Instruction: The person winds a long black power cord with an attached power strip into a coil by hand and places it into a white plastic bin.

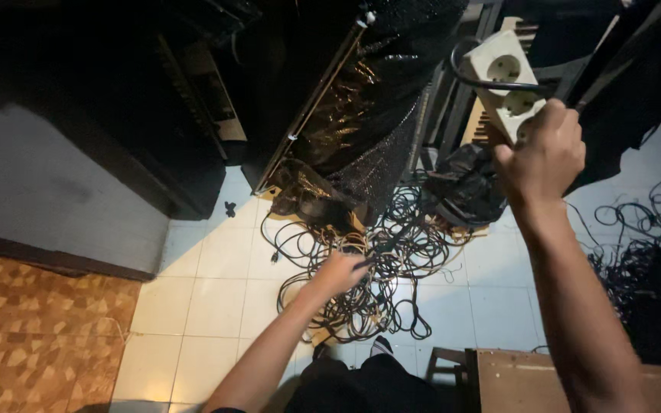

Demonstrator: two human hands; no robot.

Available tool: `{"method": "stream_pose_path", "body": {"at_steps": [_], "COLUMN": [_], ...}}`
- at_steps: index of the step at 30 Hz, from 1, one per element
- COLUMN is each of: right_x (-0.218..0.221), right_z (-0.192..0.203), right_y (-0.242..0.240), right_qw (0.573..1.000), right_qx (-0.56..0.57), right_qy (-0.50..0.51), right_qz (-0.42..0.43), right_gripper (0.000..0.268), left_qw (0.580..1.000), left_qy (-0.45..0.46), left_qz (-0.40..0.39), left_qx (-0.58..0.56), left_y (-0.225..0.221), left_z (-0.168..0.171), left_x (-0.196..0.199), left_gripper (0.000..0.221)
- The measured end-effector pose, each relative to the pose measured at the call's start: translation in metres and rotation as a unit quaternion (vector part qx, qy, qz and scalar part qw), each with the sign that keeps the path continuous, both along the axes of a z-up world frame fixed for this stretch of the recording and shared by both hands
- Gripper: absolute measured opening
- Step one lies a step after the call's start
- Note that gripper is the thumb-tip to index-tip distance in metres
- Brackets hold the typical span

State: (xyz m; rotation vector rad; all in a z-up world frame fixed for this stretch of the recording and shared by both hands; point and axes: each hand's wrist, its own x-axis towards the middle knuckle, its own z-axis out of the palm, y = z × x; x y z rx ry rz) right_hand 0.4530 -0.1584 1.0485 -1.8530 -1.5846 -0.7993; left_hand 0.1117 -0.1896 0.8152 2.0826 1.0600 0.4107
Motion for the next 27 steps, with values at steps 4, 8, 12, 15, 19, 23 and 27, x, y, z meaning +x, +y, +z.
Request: {"method": "stream_pose_path", "body": {"at_steps": [4,8,12,15,19,23,27], "right_x": [0.035,0.04,0.009,-0.032,-0.074,-0.093,-0.093], "right_z": [-0.054,-0.116,-0.146,-0.151,-0.139,-0.116,-0.084], "right_y": [0.016,0.015,0.003,-0.011,-0.04,-0.066,-0.084], "right_qw": [0.994,0.981,0.976,0.926,0.887,0.863,0.86], "right_qx": [-0.077,-0.13,-0.193,-0.364,-0.353,-0.292,-0.263], "right_qy": [-0.053,-0.133,-0.099,0.014,0.002,0.002,0.054], "right_qz": [-0.049,-0.061,0.021,0.098,0.297,0.413,0.434], "right_gripper": [0.06,0.037,0.051,0.057,0.058,0.065,0.08], "left_qw": [0.99,0.955,0.917,0.933,0.919,0.915,0.959], "left_qy": [-0.064,-0.078,-0.114,-0.191,-0.226,-0.231,-0.209], "left_qz": [-0.012,-0.031,-0.035,-0.003,-0.044,-0.018,0.1], "left_qx": [0.123,0.285,0.38,0.304,0.319,0.33,0.163], "left_y": [0.007,0.027,0.051,0.066,0.082,0.114,0.16], "left_z": [0.053,0.113,0.18,0.228,0.275,0.289,0.26], "left_x": [-0.033,-0.052,-0.046,-0.037,-0.021,-0.009,-0.006], "left_gripper": [0.015,0.012,0.014,0.008,0.013,0.014,0.014]}}
